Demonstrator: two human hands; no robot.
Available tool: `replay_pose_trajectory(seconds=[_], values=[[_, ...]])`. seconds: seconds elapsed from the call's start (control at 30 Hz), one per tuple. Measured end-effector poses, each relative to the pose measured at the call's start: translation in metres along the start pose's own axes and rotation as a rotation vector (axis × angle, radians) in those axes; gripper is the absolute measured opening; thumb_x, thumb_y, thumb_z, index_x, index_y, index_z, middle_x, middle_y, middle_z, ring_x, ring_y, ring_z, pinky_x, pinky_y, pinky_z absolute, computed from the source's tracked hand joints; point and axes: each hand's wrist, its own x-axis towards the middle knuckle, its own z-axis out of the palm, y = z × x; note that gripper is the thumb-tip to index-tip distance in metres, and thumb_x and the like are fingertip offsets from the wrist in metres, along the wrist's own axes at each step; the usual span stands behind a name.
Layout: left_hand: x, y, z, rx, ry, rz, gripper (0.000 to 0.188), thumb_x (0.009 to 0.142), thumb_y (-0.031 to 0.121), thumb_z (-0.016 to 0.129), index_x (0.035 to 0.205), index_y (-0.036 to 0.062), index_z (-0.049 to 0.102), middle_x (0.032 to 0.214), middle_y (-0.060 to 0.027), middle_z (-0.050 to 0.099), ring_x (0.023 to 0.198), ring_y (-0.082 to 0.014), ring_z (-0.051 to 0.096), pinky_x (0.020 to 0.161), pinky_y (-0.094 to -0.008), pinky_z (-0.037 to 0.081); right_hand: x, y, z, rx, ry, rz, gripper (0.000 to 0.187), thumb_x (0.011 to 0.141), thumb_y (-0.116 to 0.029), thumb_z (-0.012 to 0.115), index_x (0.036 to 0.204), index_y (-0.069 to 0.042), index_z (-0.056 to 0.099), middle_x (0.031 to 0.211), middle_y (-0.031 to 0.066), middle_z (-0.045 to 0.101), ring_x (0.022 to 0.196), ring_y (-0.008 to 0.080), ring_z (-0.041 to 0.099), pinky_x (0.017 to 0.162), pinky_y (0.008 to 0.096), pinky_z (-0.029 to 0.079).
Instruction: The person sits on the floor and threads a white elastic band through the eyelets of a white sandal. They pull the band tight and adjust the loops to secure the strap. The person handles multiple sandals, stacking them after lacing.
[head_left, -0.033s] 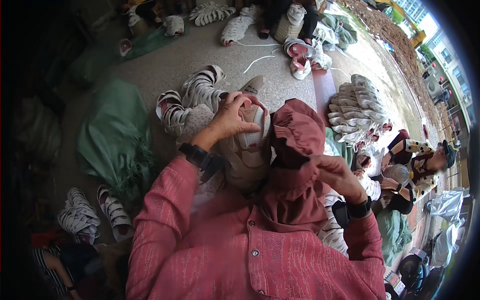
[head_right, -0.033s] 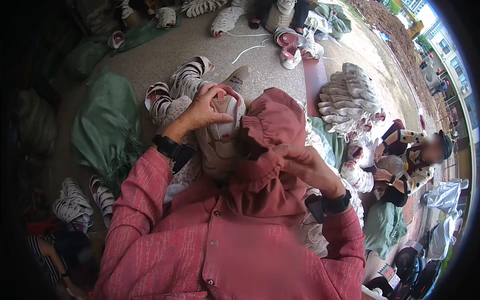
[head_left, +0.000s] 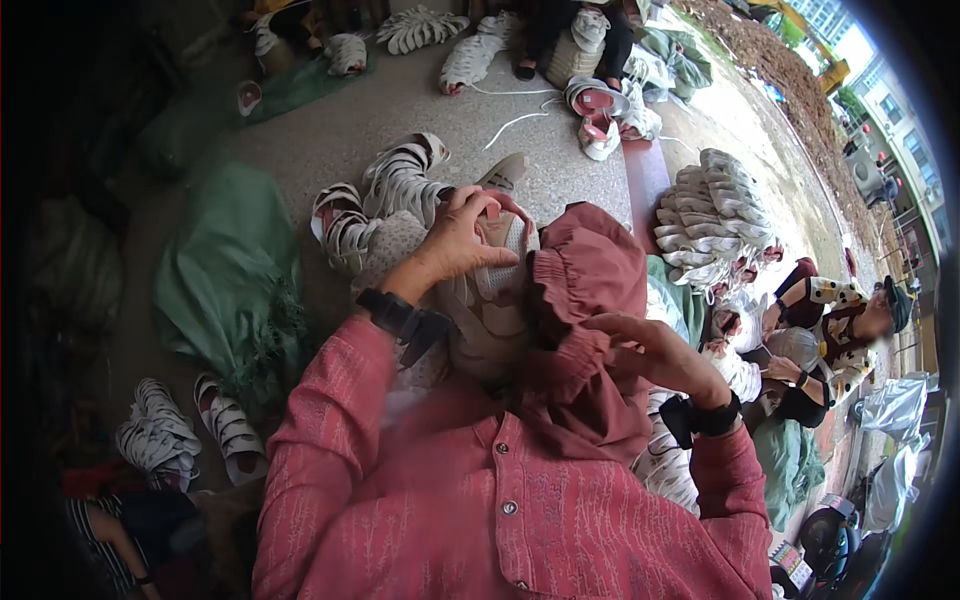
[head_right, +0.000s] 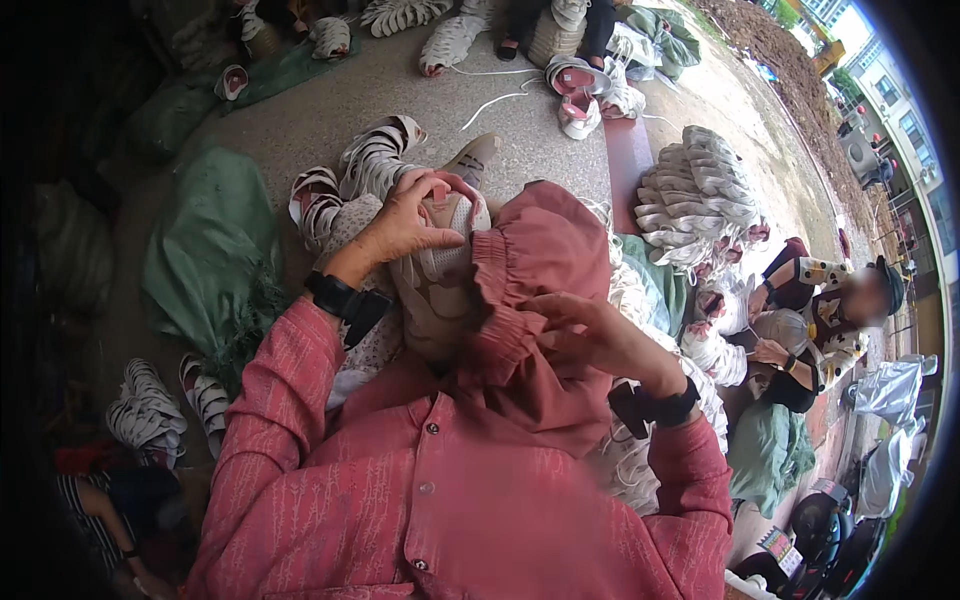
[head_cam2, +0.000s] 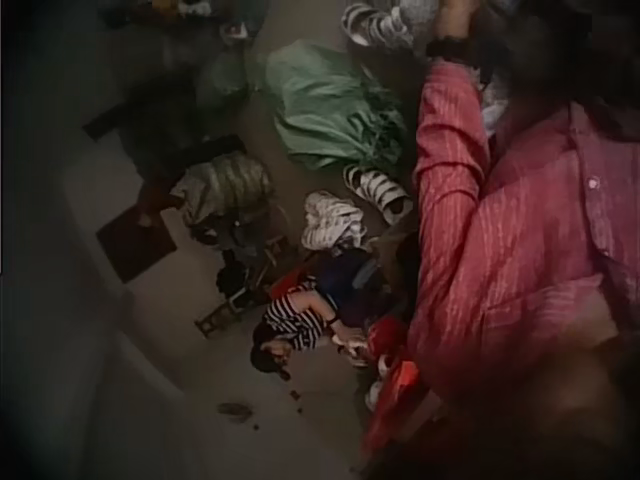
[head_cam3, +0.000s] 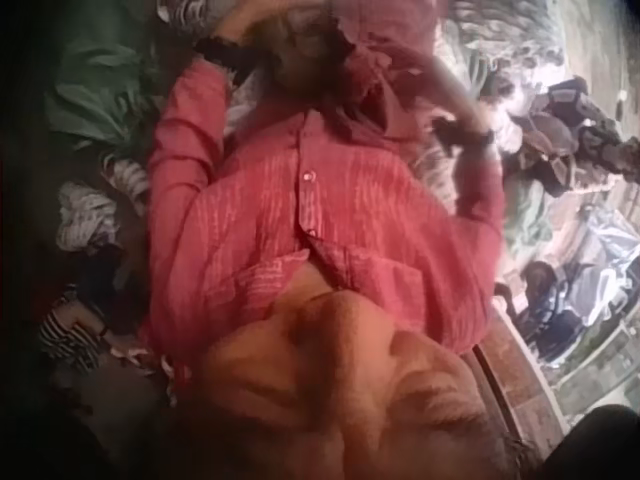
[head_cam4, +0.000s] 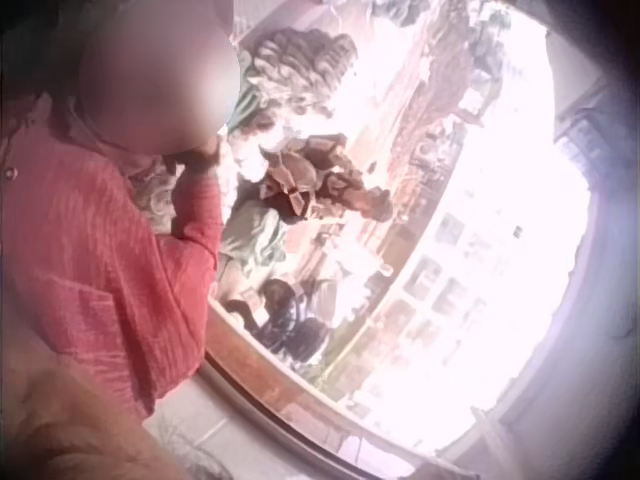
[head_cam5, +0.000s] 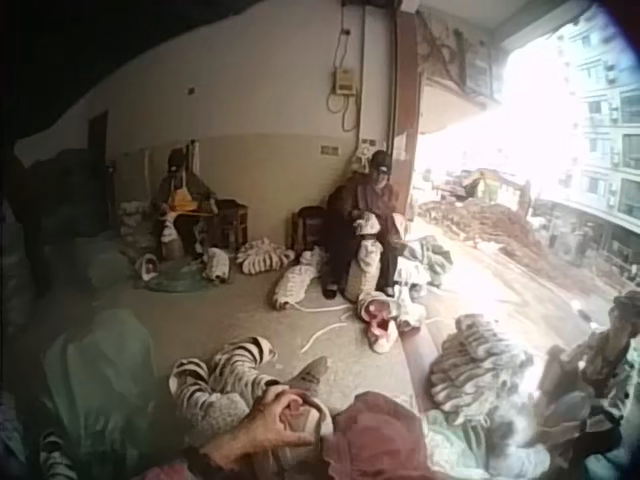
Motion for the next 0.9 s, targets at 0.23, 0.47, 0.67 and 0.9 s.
replay_pose_trajectory(seconds=[0.23, 0.47, 0.67, 0.9], values=[[0.001, 0.003, 0.004, -0.119, 0.014, -0.019, 0.085, 0.056, 0.039, 0.093, 0.126, 0.0081, 0.056, 0.144, -0.0197, 0.039, 0.133, -0.0391, 0.042, 0.111, -0.0424, 0.037, 0.008, 0.039, 0.053, -0.4, -0.038, -0.044, 0.083, 0.096, -0.056, 0.053, 0.153, 0.0, 0.028, 0.157, 0.0284, 0.027, 0.147, 0.0415, 0.025, 0.12, 0.0508, 0.019], [0.002, 0.013, 0.002, -0.101, -0.026, -0.05, 0.082, 0.057, 0.037, 0.093, 0.124, 0.0082, 0.056, 0.145, -0.02, 0.038, 0.135, -0.0396, 0.039, 0.111, -0.0427, 0.036, 0.032, 0.116, 0.104, -1.35, -0.285, -0.251, 0.056, 0.083, -0.033, 0.056, 0.128, 0.0, 0.06, 0.141, 0.026, 0.05, 0.143, 0.0381, 0.036, 0.118, 0.062, 0.015], [0.003, 0.014, -0.004, -0.058, -0.053, -0.073, 0.076, 0.057, 0.038, 0.093, 0.117, 0.009, 0.056, 0.146, -0.0198, 0.035, 0.138, -0.0398, 0.035, 0.113, -0.0428, 0.034, 0.081, 0.124, 0.131, -1.191, -0.449, -0.29, 0.038, 0.095, -0.031, 0.051, 0.117, -0.007, 0.071, 0.124, 0.0136, 0.067, 0.12, 0.0368, 0.06, 0.098, 0.0753, 0.033], [0.007, 0.004, -0.004, -0.142, -0.074, -0.051, 0.079, 0.055, 0.042, 0.093, 0.117, 0.0109, 0.058, 0.146, -0.019, 0.036, 0.136, -0.0406, 0.037, 0.112, -0.0437, 0.035, 0.103, 0.145, 0.16, -1.002, -0.503, -0.138, 0.036, 0.093, -0.029, 0.055, 0.117, -0.007, 0.07, 0.129, 0.0103, 0.062, 0.129, 0.0273, 0.051, 0.108, 0.058, 0.03]])
